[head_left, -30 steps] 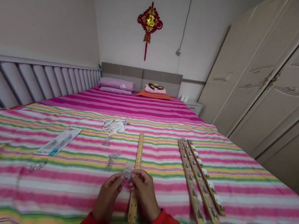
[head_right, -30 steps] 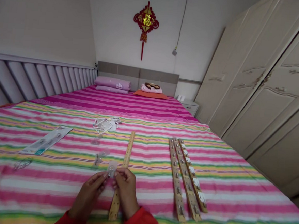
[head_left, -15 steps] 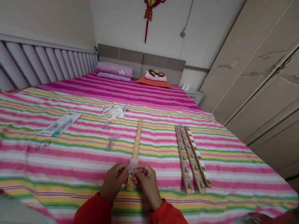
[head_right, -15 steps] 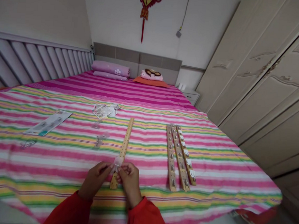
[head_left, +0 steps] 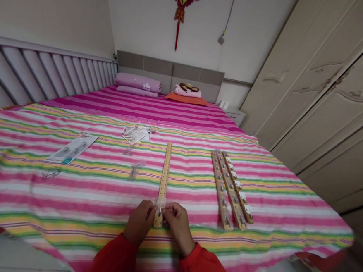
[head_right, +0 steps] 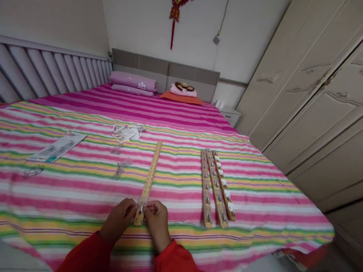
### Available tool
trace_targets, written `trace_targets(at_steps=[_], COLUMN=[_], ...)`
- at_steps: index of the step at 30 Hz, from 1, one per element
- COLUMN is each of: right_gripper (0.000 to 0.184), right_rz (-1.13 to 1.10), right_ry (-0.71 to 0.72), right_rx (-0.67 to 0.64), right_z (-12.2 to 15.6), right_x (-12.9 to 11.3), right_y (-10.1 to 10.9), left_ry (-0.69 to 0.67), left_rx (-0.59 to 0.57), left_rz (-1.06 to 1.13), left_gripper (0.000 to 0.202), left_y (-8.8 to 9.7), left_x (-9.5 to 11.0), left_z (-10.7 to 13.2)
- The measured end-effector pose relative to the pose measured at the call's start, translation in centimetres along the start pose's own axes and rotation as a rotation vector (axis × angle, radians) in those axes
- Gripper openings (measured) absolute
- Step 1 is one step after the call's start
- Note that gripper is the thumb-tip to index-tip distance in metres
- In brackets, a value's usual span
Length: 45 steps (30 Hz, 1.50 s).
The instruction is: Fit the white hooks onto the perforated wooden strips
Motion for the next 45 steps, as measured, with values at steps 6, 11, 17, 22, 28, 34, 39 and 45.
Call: trace_targets(at_steps=[6, 11, 17, 22, 28, 34, 39, 45], right_gripper=[0.028, 0.028, 0.031, 0.035, 0.033, 0.031, 0.036, 0.032], right_rz=[0.03, 0.08, 0.108, 0.101, 0.124, 0.141, 0.176, 0.086], right_ry=[0.066, 0.094, 0.107, 0.078, 0.075, 0.08, -0.121, -0.146], right_rx=[0.007, 0.024, 0.049, 0.059, 0.085, 0.107, 0.034, -0.015], right_z=[-0.5, -0.7, -1.1, -1.1, -1.0, -0.6, -0.3, 0.1], right_x=[0.9, 1.6, 1.9, 2.1, 2.2, 2.2, 2.9, 2.6], right_y=[0.4, 0.7, 1.1, 1.2, 1.2, 1.2, 0.9, 0.5], left_ry=[-0.038, -0.024, 0.084, 0.158, 0.24, 0.344, 0.463, 0.495], left_rx=[0.068, 0.067, -0.006, -0.062, -0.104, -0.086, -0.258, -0.423], left_rz=[-0.022, -0.02, 0.069, 0.204, 0.363, 0.635, 0.858, 0.775], left_gripper=[0.024, 0.023, 0.027, 0.03, 0.033, 0.037, 0.05, 0.046], left_y=[-0.3, -0.7, -1.3, -1.9, -2.9, -3.0, -3.1, -2.3], left_x=[0.0, -0.2, -0.8, -1.6, -2.2, -1.6, -1.6, -0.9], left_z=[0.0, 0.1, 0.0, -0.1, 0.0, 0.3, 0.0, -1.3])
Point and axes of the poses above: each hand's wrist, its own z-axis away from the middle knuckle, its own y-axis out of the back of the hand, x = y × z, the point moved 3 cm from there along -z, towards the middle knuckle, and after that the axes turned 13 degrees about -z, right-handed, at the moved point
